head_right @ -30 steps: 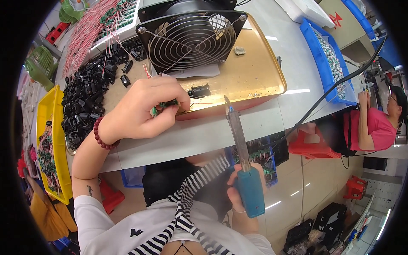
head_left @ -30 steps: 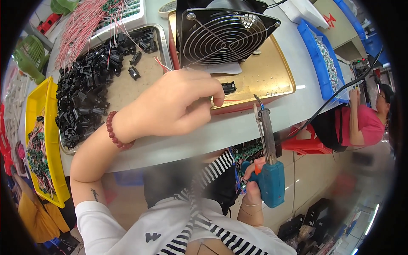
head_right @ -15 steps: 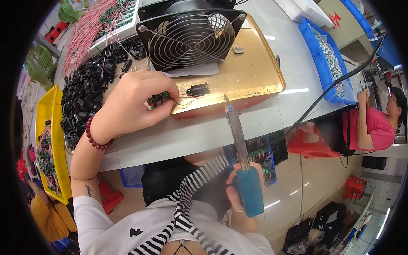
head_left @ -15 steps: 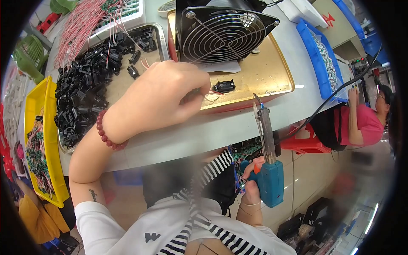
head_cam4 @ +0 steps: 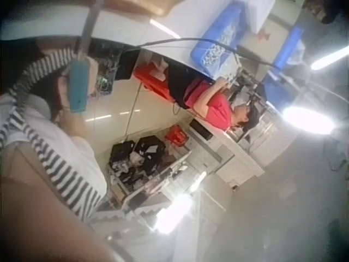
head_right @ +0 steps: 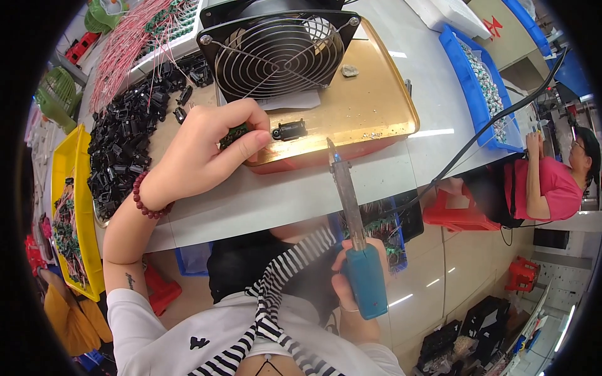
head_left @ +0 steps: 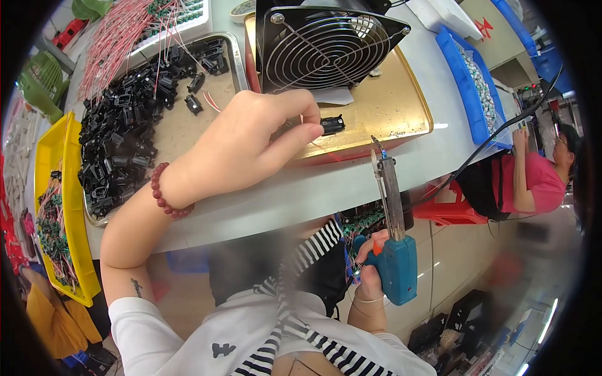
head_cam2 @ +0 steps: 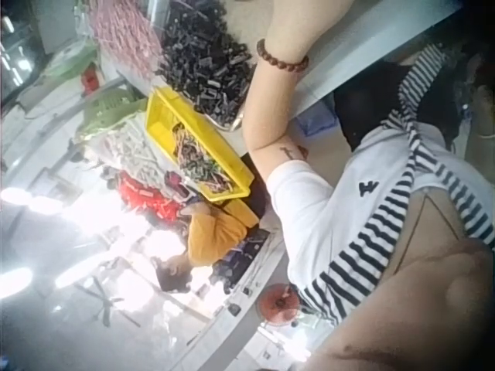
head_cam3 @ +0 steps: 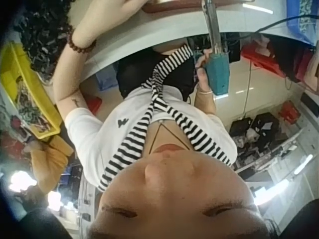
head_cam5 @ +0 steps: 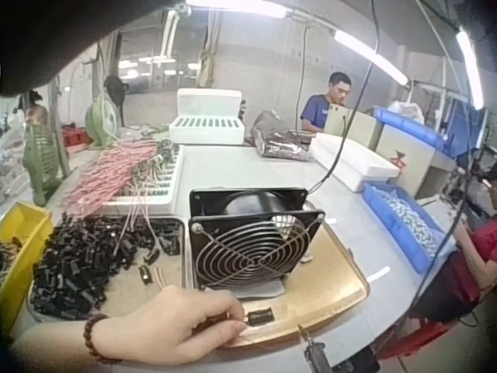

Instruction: The person prepares a soldering iron, picks up circuit boards with attached wires and plastic housings from trays, and solders the wires to the plastic components using the soldering iron.

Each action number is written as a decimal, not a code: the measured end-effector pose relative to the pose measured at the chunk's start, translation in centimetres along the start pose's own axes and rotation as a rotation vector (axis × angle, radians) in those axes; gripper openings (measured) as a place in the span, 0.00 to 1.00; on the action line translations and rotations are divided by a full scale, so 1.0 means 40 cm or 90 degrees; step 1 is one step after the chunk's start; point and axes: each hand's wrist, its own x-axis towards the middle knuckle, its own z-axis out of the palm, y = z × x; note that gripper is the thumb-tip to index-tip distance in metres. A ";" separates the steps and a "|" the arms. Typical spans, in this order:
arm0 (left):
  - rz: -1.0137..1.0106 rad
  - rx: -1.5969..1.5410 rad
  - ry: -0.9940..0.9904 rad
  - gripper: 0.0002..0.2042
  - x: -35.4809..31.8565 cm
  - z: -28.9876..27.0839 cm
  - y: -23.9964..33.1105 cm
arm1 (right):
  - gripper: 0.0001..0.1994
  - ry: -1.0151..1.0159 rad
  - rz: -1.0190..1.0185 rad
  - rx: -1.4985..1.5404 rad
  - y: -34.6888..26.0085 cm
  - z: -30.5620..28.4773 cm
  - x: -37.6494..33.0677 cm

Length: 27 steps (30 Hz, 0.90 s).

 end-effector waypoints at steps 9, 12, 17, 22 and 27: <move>0.002 0.074 0.067 0.05 0.010 0.031 -0.011 | 0.24 -0.017 -0.006 0.006 -0.004 0.016 0.009; 0.067 0.123 0.114 0.04 0.014 0.043 -0.022 | 0.23 -0.043 -0.038 -0.020 0.009 0.009 0.014; 0.111 0.155 0.138 0.04 0.016 0.051 -0.029 | 0.22 -0.059 -0.012 -0.024 -0.002 0.013 0.019; 0.115 0.120 0.174 0.03 0.016 0.059 -0.030 | 0.22 -0.045 -0.036 -0.036 -0.001 0.022 0.024; 0.109 0.127 0.167 0.03 0.017 0.063 -0.031 | 0.22 -0.062 -0.001 -0.049 -0.002 0.019 0.026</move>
